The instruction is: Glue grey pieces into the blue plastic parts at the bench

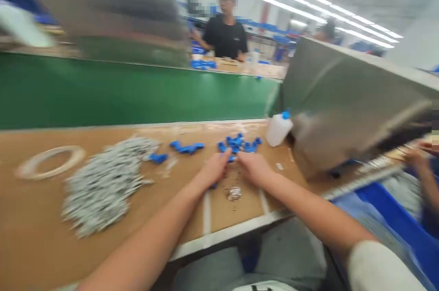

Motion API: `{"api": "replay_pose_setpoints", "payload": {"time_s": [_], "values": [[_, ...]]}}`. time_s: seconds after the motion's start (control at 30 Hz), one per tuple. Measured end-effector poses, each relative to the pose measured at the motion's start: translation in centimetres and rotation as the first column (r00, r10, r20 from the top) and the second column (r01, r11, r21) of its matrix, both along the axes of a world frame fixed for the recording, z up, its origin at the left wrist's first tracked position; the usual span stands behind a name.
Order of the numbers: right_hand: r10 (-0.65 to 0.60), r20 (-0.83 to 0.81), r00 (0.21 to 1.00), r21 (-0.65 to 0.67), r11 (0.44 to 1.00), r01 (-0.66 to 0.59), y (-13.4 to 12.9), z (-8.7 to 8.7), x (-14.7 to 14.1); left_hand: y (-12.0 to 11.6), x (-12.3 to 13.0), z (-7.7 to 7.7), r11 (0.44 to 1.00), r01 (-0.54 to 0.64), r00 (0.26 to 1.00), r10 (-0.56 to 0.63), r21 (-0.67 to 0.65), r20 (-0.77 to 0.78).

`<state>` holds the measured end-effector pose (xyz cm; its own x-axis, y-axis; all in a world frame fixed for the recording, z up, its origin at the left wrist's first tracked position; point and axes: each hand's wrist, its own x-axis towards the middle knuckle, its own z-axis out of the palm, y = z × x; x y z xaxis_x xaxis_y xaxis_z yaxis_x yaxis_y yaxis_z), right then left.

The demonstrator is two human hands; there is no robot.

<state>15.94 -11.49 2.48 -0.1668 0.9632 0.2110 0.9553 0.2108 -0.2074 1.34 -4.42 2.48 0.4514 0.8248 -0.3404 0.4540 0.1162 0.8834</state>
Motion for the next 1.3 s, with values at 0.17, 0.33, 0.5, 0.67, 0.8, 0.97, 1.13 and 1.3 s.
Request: {"api": "replay_pose_setpoints", "payload": {"time_s": [0.17,0.33,0.5,0.67,0.8,0.97,1.13,1.3], "values": [[0.072,-0.096,0.993,0.172,0.984,-0.055,1.2,-3.9,1.2,1.7,-2.4,-2.2,0.990,0.073,0.990,-0.086,0.121,0.110],[0.046,-0.155,0.987,0.226,0.974,-0.011,0.5,-5.0,0.8,1.3,-1.7,-2.1,0.972,0.056,0.998,-0.053,0.229,-0.015],[0.049,-0.182,0.982,0.213,0.977,-0.009,0.8,-5.0,0.8,1.1,-1.7,-1.3,0.968,0.070,0.991,-0.039,0.241,-0.131],[0.034,-0.180,0.983,0.168,0.986,-0.003,0.9,-5.0,1.0,0.9,-1.5,-0.8,0.964,0.074,0.982,-0.025,0.256,-0.189],[0.024,-0.168,0.986,0.132,0.991,-0.001,1.1,-5.2,1.2,1.3,-1.5,-1.4,0.970,0.072,0.995,-0.053,0.233,-0.089],[0.044,-0.128,0.991,0.133,0.991,-0.027,1.2,-5.0,0.5,1.6,-1.6,-2.0,0.997,0.073,0.989,-0.077,0.031,0.128],[-0.062,-0.122,0.991,0.125,0.989,0.077,-0.8,-3.2,1.9,2.2,-3.4,-0.2,0.963,0.057,0.895,0.067,-0.262,0.441],[-0.485,0.096,0.869,-0.005,0.873,0.488,-4.3,-1.6,6.0,4.9,-7.1,2.5,0.885,-0.094,0.083,0.464,-0.456,0.882]]}}
